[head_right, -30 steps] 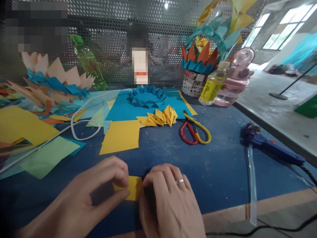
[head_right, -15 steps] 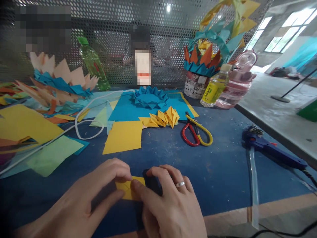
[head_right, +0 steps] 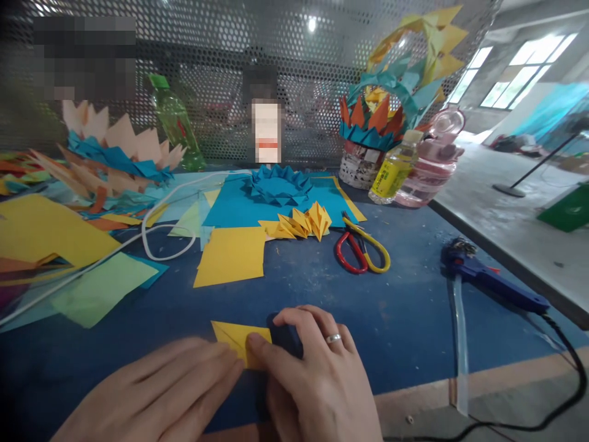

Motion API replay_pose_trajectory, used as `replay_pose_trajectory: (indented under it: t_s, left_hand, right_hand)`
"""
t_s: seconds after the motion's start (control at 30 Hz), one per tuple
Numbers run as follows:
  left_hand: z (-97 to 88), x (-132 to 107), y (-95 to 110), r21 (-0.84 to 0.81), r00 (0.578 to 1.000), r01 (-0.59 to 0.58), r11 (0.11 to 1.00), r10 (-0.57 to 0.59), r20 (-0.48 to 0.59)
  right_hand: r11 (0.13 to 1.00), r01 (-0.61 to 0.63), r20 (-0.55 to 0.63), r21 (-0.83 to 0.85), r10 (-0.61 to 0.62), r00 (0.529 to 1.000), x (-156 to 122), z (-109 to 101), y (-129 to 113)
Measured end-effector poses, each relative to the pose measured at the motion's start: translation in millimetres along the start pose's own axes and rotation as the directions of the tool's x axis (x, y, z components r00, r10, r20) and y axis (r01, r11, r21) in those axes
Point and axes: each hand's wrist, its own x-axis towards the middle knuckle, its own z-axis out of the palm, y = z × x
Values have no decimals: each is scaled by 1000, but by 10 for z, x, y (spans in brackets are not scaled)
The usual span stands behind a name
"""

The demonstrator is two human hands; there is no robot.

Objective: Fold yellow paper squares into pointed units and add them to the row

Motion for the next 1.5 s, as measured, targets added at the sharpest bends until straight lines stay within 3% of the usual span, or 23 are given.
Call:
replay_pose_trajectory:
  t_s: [0.3,0.5,0.73,0.9,1.0,1.17,1.37,1.5]
  left_hand:
    - [-165,96,-32,-88,999,-16,996,19,31]
    - [-231,158,14,-97,998,15,995,-8,67]
    - [-179,144,22,-45,998,-29,999,31,54]
    - [-49,129,-59,-117,990,-136,984,140,28]
    - [-19,137,-91,-140,985,-142,980,153,73]
    - [7,123,-107,-188,989,-139,972,146,25]
    - [147,46,-136,-185,989,-145,972,139,-48]
    - [44,89,-131,-200,989,-144,969,136,-58]
  right_hand:
    - [997,-38,27,74,36,999,21,-30,-46]
    - [980,-94,88,177,79,993,184,-144,-117]
    - [975,-214,166,62,201,965,441,-114,-211]
    - [962,-274,253,-5,266,930,533,-134,-272]
    - [952,-306,293,20,287,912,558,-166,-267]
    - [946,-299,350,126,240,905,505,-225,-242]
    - [940,-245,318,240,162,934,271,-312,-244]
    - [922,-134,300,363,20,954,194,-344,-142]
